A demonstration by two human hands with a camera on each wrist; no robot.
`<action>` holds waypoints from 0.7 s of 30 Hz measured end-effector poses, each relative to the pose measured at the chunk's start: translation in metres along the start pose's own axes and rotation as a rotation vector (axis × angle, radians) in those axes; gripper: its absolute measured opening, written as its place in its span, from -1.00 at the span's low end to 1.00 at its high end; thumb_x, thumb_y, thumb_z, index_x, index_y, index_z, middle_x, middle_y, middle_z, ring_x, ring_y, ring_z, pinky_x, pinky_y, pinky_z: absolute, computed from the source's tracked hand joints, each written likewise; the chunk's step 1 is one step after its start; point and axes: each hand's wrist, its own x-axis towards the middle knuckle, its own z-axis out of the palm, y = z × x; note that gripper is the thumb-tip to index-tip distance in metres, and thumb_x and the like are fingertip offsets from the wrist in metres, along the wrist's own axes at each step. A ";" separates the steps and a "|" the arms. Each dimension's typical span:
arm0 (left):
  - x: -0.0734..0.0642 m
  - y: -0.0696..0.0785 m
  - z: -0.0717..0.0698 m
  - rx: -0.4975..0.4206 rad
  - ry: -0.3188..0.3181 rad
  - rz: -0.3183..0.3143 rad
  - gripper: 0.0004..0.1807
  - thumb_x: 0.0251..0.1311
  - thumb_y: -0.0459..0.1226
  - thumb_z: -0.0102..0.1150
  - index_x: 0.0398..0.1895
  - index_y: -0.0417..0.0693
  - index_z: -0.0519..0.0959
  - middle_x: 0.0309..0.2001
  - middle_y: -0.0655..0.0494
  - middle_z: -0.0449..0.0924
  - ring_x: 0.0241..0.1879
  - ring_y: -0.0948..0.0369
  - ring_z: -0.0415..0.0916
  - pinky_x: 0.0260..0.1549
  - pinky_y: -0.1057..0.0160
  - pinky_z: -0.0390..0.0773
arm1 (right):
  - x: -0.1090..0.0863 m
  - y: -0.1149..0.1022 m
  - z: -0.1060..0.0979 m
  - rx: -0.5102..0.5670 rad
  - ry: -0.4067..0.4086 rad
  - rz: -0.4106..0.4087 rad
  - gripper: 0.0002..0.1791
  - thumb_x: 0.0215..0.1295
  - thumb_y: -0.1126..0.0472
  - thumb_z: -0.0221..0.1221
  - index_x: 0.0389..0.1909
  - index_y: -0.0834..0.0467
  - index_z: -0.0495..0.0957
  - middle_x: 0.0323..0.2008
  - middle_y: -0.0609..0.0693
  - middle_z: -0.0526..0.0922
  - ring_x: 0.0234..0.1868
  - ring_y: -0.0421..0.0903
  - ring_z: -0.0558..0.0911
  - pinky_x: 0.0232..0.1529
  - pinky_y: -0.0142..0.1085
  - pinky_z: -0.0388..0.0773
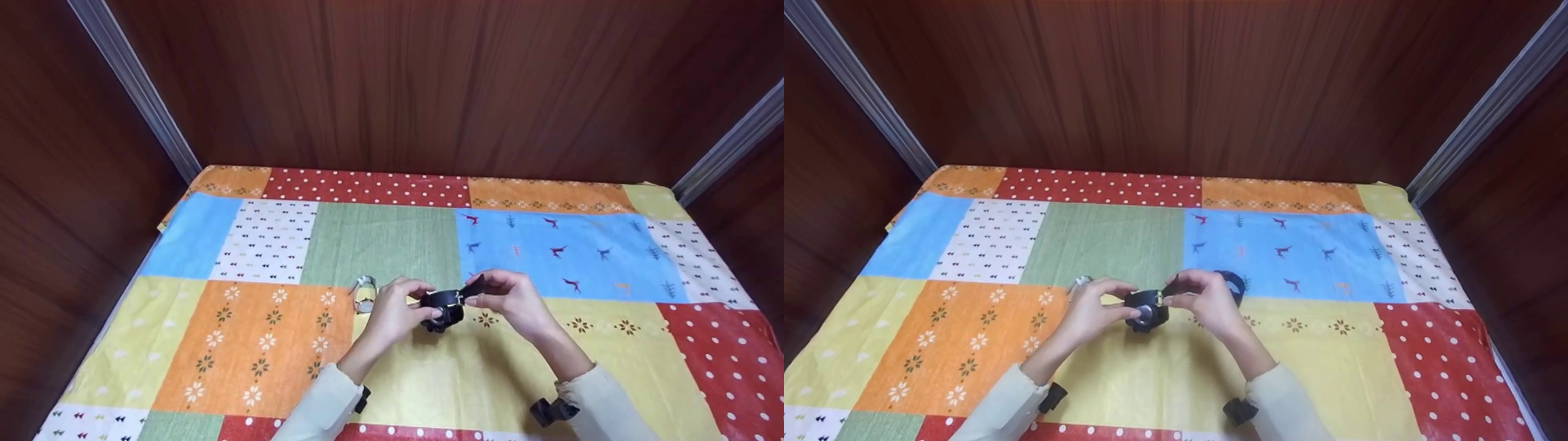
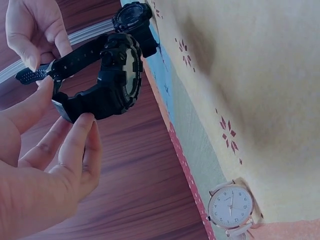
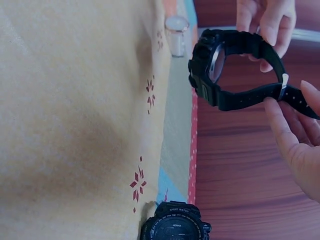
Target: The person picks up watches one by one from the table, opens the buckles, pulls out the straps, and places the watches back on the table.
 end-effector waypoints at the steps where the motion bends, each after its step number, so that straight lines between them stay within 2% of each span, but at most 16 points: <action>1: 0.000 0.000 0.000 0.007 0.001 -0.002 -0.62 -0.22 -0.30 0.43 -0.22 -0.14 0.63 -0.34 0.07 0.56 -0.25 0.10 0.48 -0.16 0.14 0.39 | 0.000 0.000 0.000 0.004 -0.002 -0.001 -0.64 -0.07 0.39 0.33 -0.22 0.46 0.51 -0.38 0.10 0.61 -0.40 -0.17 0.56 -0.36 -0.38 0.51; 6: -0.001 0.000 -0.001 0.020 -0.008 0.000 -0.71 -0.18 -0.30 0.41 -0.29 -0.11 0.65 -0.33 0.09 0.56 -0.25 0.11 0.47 -0.17 0.17 0.39 | 0.000 0.000 0.001 0.023 -0.016 -0.010 -0.66 -0.07 0.39 0.33 -0.24 0.44 0.53 -0.38 0.11 0.61 -0.38 -0.17 0.57 -0.33 -0.36 0.53; 12: -0.001 0.001 -0.003 0.024 -0.015 0.032 -0.76 -0.15 -0.32 0.39 -0.32 -0.13 0.65 -0.34 0.08 0.57 -0.27 0.13 0.48 -0.20 0.20 0.41 | -0.001 0.000 -0.002 0.023 -0.052 -0.026 -0.66 -0.05 0.40 0.32 -0.22 0.45 0.51 -0.36 0.13 0.62 -0.34 -0.15 0.60 -0.27 -0.32 0.56; 21: -0.001 0.004 -0.003 0.039 -0.017 0.069 -0.78 -0.11 -0.34 0.36 -0.32 -0.16 0.64 -0.32 0.07 0.57 -0.25 0.11 0.49 -0.16 0.16 0.41 | -0.003 -0.003 -0.004 -0.016 -0.041 -0.041 -0.68 -0.06 0.39 0.33 -0.24 0.44 0.54 -0.38 0.14 0.64 -0.41 -0.19 0.59 -0.41 -0.39 0.53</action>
